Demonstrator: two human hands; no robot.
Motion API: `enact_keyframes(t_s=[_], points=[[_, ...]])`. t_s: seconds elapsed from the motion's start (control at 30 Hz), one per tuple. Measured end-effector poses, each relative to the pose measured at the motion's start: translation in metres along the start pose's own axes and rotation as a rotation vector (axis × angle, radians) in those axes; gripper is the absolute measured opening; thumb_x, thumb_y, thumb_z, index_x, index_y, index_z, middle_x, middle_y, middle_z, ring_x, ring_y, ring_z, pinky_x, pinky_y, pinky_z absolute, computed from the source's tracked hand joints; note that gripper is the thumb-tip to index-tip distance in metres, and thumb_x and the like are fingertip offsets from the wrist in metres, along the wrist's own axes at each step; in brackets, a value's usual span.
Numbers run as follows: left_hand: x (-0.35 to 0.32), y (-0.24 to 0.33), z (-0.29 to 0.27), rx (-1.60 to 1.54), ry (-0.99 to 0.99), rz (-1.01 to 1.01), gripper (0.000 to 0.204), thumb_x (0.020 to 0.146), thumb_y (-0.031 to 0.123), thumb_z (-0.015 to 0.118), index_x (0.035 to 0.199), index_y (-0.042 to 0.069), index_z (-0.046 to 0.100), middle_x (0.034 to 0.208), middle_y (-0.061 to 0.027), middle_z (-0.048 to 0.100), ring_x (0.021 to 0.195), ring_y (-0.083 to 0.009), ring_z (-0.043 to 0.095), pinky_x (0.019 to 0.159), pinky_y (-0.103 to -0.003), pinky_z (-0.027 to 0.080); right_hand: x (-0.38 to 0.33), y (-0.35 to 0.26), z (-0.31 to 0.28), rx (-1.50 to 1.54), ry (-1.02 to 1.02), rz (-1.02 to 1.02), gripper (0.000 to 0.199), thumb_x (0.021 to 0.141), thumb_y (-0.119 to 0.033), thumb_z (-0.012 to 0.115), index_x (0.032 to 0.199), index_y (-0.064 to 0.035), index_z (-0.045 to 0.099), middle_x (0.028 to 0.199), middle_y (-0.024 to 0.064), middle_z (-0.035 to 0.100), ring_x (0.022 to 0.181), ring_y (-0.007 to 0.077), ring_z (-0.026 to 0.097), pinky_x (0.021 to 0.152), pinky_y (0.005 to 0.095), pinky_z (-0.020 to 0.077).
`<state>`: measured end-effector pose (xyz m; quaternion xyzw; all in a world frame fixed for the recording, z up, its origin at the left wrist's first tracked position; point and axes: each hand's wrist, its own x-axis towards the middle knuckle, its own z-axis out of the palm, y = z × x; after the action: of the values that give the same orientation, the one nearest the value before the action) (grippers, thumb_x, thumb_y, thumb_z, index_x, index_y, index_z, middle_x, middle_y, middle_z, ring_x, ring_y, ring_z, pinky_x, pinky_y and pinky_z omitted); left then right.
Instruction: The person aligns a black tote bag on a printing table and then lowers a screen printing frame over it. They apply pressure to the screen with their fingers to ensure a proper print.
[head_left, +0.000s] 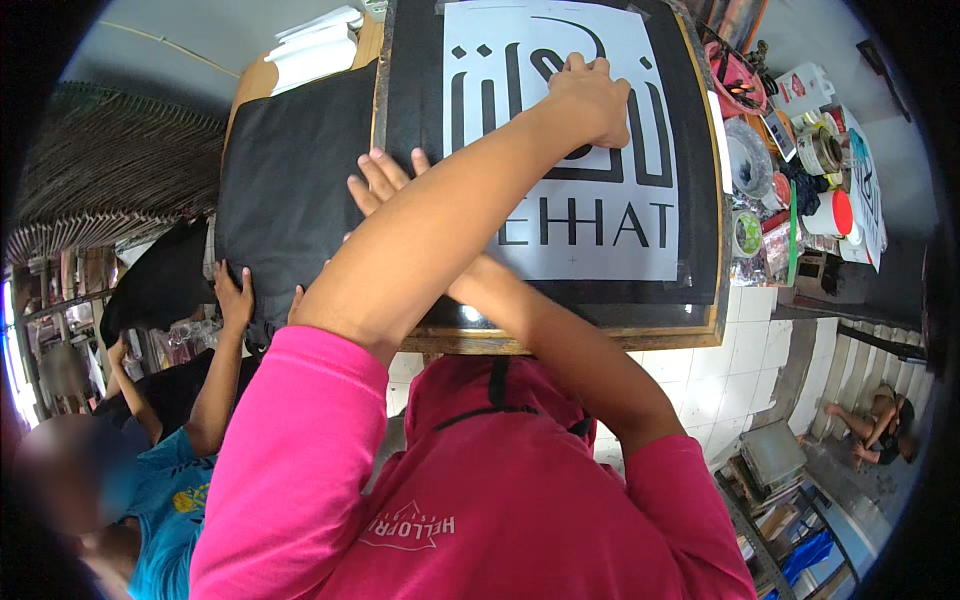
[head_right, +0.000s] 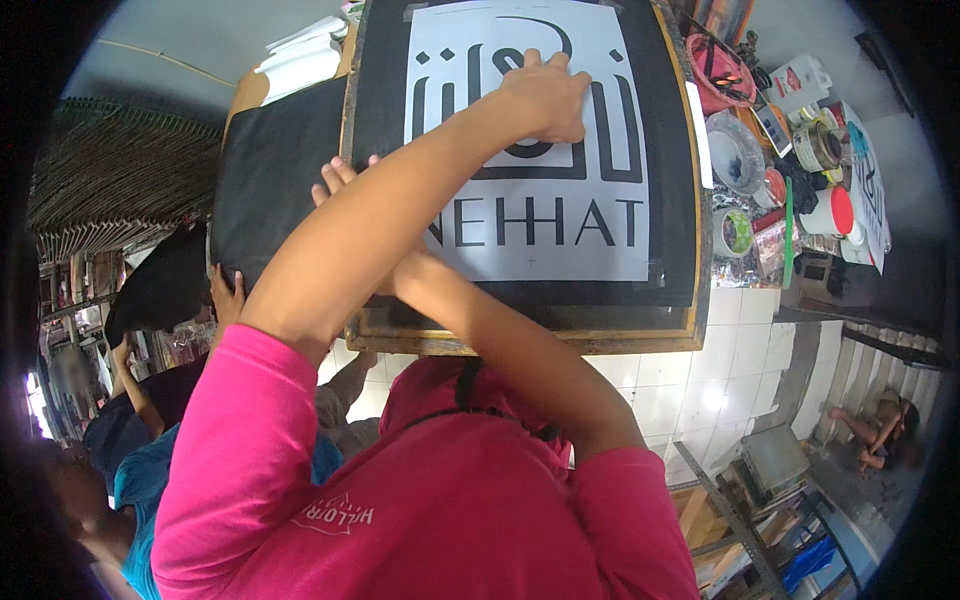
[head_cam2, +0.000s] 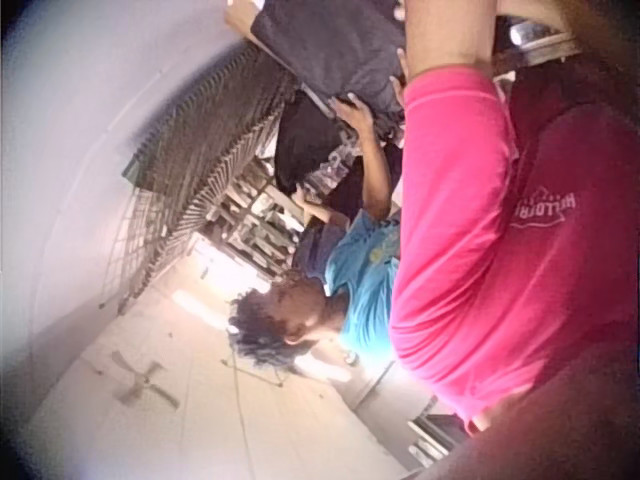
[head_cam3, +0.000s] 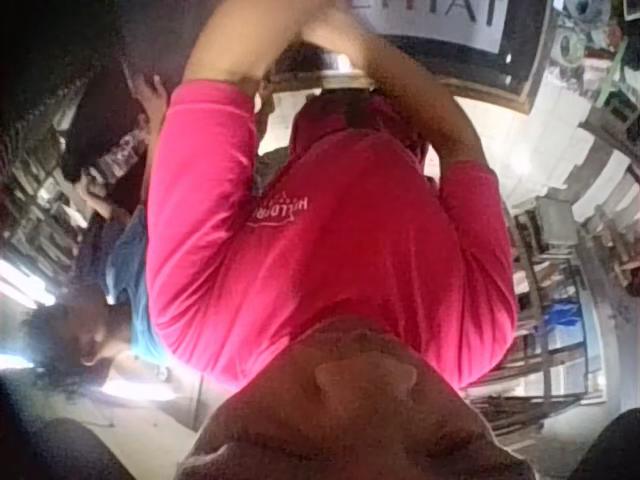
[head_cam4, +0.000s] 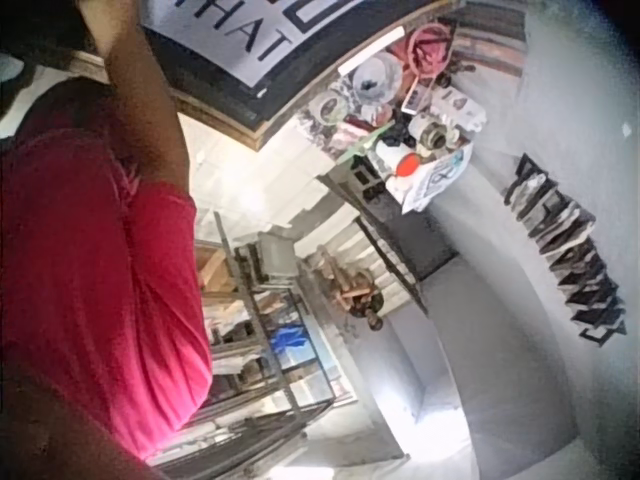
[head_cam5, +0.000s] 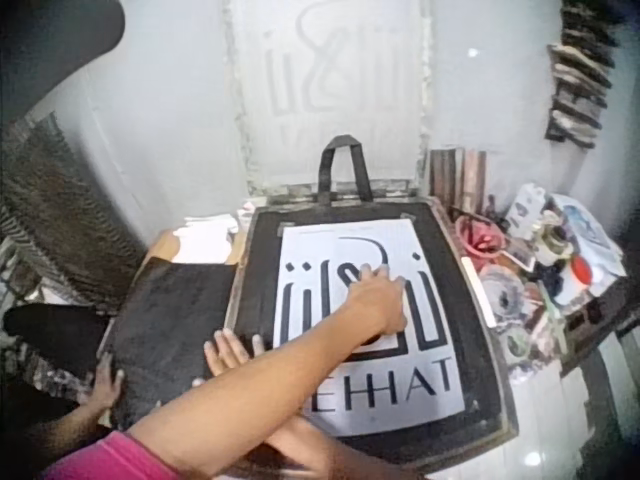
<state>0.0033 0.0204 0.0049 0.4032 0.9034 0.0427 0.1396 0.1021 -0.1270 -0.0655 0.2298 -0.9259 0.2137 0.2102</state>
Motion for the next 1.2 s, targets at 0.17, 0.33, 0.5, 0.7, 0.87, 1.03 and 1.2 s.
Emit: enact_keyframes(t_s=[0.17,0.33,0.5,0.7,0.87,1.03,1.2], points=[[-0.002,0.005,0.003,-0.009,0.011,0.025,0.069,0.075,0.023,0.068,0.142,0.011,0.058,0.138,-0.0218,0.052,0.127,-0.0466,0.048,0.099,-0.054,0.054,-0.022,-0.005,0.016,-0.044,-0.046,0.001,0.065,0.101,-0.049,0.04,0.149,-0.0064,0.05,0.161,0.0205,0.038,0.154,0.0314,0.03,0.122,0.0642,0.0181],[-0.001,0.01,-0.003,-0.018,0.002,0.02,0.07,0.073,0.023,0.072,0.141,0.01,0.059,0.139,-0.0216,0.052,0.13,-0.0466,0.046,0.1,-0.055,0.052,-0.013,0.007,0.025,0.18,0.019,0.038,0.062,0.104,-0.047,0.043,0.149,-0.0046,0.05,0.158,0.0223,0.043,0.153,0.033,0.032,0.122,0.0629,0.018],[-0.003,-0.003,-0.004,-0.044,-0.035,-0.012,0.069,0.073,0.023,0.074,0.139,0.009,0.06,0.141,-0.0206,0.051,0.134,-0.0457,0.043,0.101,-0.057,0.05,0.012,0.016,-0.008,0.432,0.094,0.133,0.063,0.104,-0.046,0.045,0.147,0.0003,0.049,0.155,0.0249,0.044,0.151,0.0358,0.034,0.122,0.0627,0.0187],[-0.003,0.007,-0.002,-0.022,0.033,0.053,0.067,0.075,0.022,0.07,0.139,0.007,0.058,0.138,-0.0234,0.052,0.128,-0.0482,0.048,0.1,-0.055,0.053,-0.02,0.008,0.032,-0.005,0.0,-0.075,0.069,0.098,-0.046,0.044,0.146,0.0032,0.047,0.158,0.0286,0.039,0.15,0.0403,0.033,0.122,0.0658,0.0166],[-0.008,0.005,-0.006,-0.049,0.019,0.056,0.065,0.077,0.022,0.07,0.139,0.006,0.058,0.141,-0.0248,0.05,0.13,-0.0501,0.047,0.103,-0.055,0.051,-0.014,0.001,0.012,0.046,-0.054,0.002,0.061,0.1,-0.038,0.045,0.15,-0.003,0.046,0.161,0.0214,0.038,0.153,0.0333,0.03,0.121,0.0657,0.0179],[-0.001,0.006,-0.006,-0.053,0.023,0.066,0.065,0.077,0.024,0.071,0.139,0.007,0.058,0.141,-0.0236,0.05,0.131,-0.0506,0.046,0.104,-0.055,0.05,-0.015,0.023,-0.003,0.391,0.027,0.073,0.056,0.099,-0.028,0.056,0.146,-0.0005,0.047,0.155,0.0208,0.043,0.148,0.0328,0.037,0.121,0.055,0.0251],[0.011,-0.013,-0.029,-0.135,-0.076,0.039,0.065,0.079,0.037,0.077,0.134,0.003,0.064,0.138,-0.0229,0.056,0.131,-0.0437,0.051,0.105,-0.052,0.049,-0.098,0.003,-0.139,0.68,0.041,0.407,0.029,0.097,-0.017,0.064,0.122,-0.0001,0.068,0.117,0.0191,0.07,0.112,0.0319,0.065,0.1,0.0405,0.0505]])
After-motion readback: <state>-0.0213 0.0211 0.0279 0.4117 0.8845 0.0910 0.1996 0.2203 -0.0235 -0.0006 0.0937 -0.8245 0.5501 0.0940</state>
